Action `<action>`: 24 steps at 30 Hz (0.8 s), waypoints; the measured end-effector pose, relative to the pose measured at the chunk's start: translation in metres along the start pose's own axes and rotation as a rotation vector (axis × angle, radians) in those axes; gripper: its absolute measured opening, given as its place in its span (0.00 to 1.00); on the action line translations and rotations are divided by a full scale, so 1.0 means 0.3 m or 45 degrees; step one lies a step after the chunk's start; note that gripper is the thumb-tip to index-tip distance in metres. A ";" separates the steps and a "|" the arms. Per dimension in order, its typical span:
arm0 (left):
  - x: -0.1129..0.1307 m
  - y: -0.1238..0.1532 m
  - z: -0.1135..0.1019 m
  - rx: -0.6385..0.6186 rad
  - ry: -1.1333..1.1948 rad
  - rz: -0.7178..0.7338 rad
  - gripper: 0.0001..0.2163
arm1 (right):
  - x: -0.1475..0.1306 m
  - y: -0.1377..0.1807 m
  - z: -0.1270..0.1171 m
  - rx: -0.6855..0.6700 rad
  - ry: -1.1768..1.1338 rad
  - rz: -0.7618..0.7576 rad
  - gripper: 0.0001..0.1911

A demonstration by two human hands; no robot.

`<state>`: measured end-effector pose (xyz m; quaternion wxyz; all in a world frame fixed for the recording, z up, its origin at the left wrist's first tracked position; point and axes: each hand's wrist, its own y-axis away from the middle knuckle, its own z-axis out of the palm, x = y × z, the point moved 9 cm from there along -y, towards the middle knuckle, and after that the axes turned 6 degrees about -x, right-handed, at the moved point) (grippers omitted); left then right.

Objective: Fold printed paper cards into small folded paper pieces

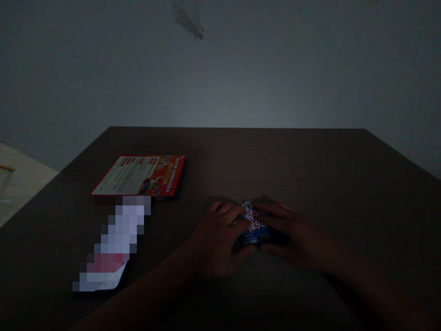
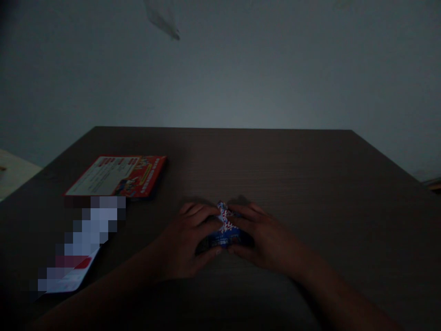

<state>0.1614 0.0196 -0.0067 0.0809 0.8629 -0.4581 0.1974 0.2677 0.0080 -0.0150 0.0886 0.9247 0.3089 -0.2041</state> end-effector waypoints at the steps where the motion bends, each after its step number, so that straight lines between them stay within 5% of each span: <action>1: -0.001 0.000 -0.001 0.001 0.004 -0.001 0.17 | -0.001 0.000 -0.001 0.005 -0.011 -0.006 0.30; 24: 0.043 -0.001 -0.001 0.054 -0.246 0.065 0.14 | -0.027 -0.001 -0.019 0.038 0.108 -0.056 0.23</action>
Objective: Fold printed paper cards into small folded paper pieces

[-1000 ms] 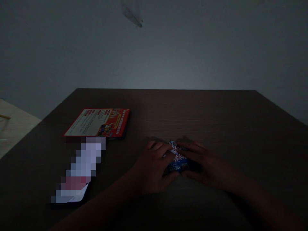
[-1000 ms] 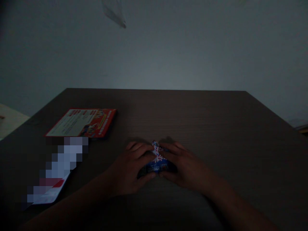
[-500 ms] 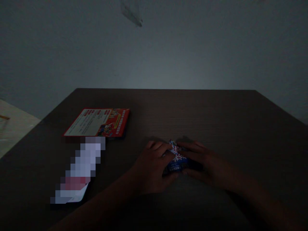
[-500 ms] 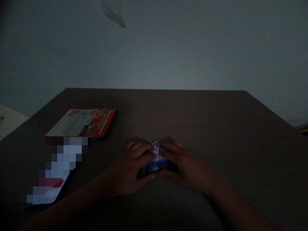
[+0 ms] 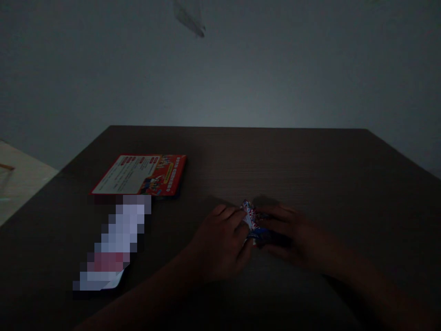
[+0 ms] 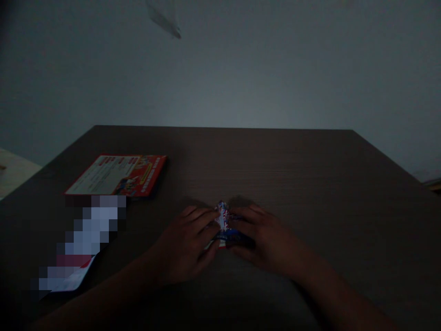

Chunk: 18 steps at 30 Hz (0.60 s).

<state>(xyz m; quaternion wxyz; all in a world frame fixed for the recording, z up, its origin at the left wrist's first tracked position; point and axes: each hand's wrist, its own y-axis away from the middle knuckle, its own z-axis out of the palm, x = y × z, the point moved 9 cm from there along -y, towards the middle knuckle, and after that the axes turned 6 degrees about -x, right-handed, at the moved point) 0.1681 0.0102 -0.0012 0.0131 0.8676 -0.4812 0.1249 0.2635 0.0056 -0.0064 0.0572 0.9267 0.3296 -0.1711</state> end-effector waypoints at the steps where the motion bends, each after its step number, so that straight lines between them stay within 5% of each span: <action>1: 0.001 -0.001 0.001 -0.011 -0.007 -0.003 0.14 | -0.006 -0.001 0.001 0.004 0.025 -0.008 0.20; 18: 0.000 -0.009 0.023 -0.042 -0.151 -0.028 0.07 | -0.040 -0.027 0.014 0.029 0.125 -0.016 0.10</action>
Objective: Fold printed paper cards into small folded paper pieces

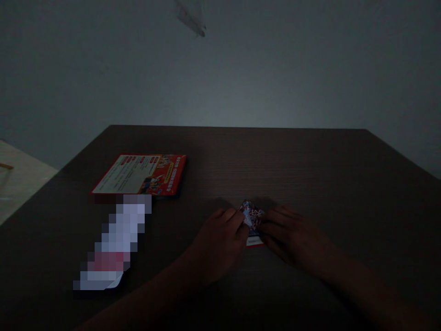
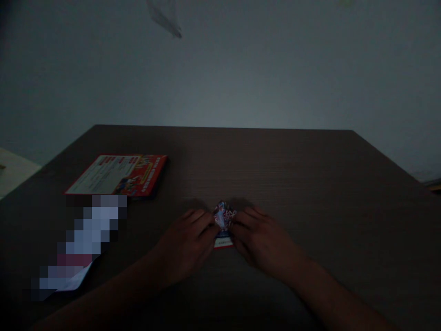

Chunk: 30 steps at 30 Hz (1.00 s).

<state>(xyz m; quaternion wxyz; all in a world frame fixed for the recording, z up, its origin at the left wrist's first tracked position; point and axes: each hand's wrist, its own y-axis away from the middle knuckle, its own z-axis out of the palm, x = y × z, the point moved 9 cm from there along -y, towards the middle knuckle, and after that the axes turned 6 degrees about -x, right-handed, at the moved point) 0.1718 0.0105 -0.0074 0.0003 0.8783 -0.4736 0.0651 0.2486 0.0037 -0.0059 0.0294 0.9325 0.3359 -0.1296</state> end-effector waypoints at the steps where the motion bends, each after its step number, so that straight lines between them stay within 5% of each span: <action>1: 0.000 0.001 -0.002 0.009 0.003 -0.001 0.07 | 0.003 0.000 0.000 0.003 -0.010 0.002 0.10; 30: -0.076 -0.016 0.019 -0.020 0.239 -0.276 0.09 | 0.073 -0.016 0.004 0.084 -0.261 0.181 0.03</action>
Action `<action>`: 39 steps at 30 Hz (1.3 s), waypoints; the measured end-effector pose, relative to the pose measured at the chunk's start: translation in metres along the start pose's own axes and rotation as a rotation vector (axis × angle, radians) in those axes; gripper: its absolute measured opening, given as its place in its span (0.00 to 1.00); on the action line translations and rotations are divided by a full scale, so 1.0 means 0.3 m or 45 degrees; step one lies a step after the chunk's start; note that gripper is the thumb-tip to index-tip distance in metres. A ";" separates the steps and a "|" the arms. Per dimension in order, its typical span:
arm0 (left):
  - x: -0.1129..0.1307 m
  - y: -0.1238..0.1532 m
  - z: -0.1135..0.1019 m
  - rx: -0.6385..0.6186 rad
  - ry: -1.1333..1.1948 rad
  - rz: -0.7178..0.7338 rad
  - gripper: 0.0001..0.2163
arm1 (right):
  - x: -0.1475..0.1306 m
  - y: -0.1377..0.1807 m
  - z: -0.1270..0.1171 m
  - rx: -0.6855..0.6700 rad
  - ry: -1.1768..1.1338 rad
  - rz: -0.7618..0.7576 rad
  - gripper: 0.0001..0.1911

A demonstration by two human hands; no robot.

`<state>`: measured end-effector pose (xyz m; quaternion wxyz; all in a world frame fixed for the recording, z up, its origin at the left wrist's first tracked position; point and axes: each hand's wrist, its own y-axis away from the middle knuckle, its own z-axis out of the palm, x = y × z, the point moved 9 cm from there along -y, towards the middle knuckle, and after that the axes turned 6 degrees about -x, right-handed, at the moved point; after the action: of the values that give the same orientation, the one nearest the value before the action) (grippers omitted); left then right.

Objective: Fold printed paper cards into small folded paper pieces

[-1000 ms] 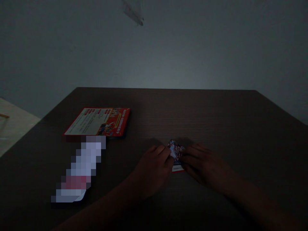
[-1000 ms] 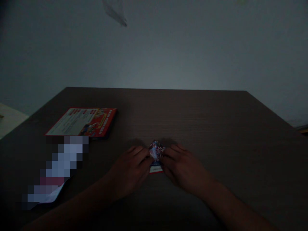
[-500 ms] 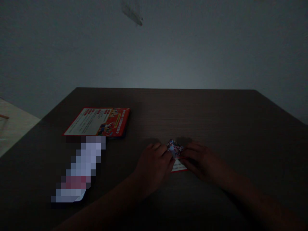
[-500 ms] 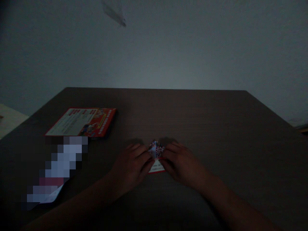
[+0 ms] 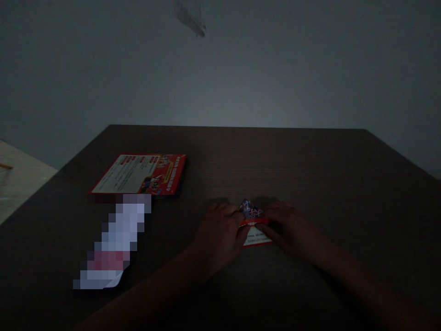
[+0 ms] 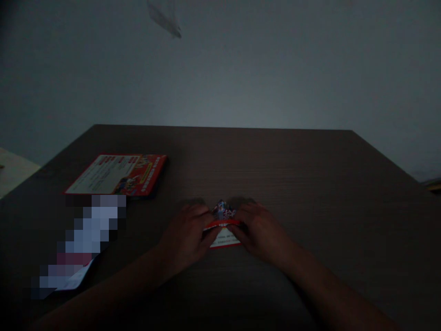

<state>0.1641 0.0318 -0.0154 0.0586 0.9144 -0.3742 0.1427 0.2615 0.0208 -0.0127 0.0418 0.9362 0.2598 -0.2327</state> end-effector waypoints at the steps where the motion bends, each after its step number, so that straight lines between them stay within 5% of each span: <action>1: -0.002 -0.001 0.000 -0.007 0.000 -0.011 0.09 | 0.002 -0.001 0.000 -0.002 0.005 0.006 0.04; 39: -0.057 -0.015 -0.003 -0.087 -0.013 -0.284 0.14 | 0.108 -0.002 0.006 0.031 -0.293 0.536 0.09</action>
<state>0.1553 0.0465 -0.0199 0.1035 0.9485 -0.2751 0.1178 0.2851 0.0362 -0.0292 0.1075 0.9375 0.0495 -0.3271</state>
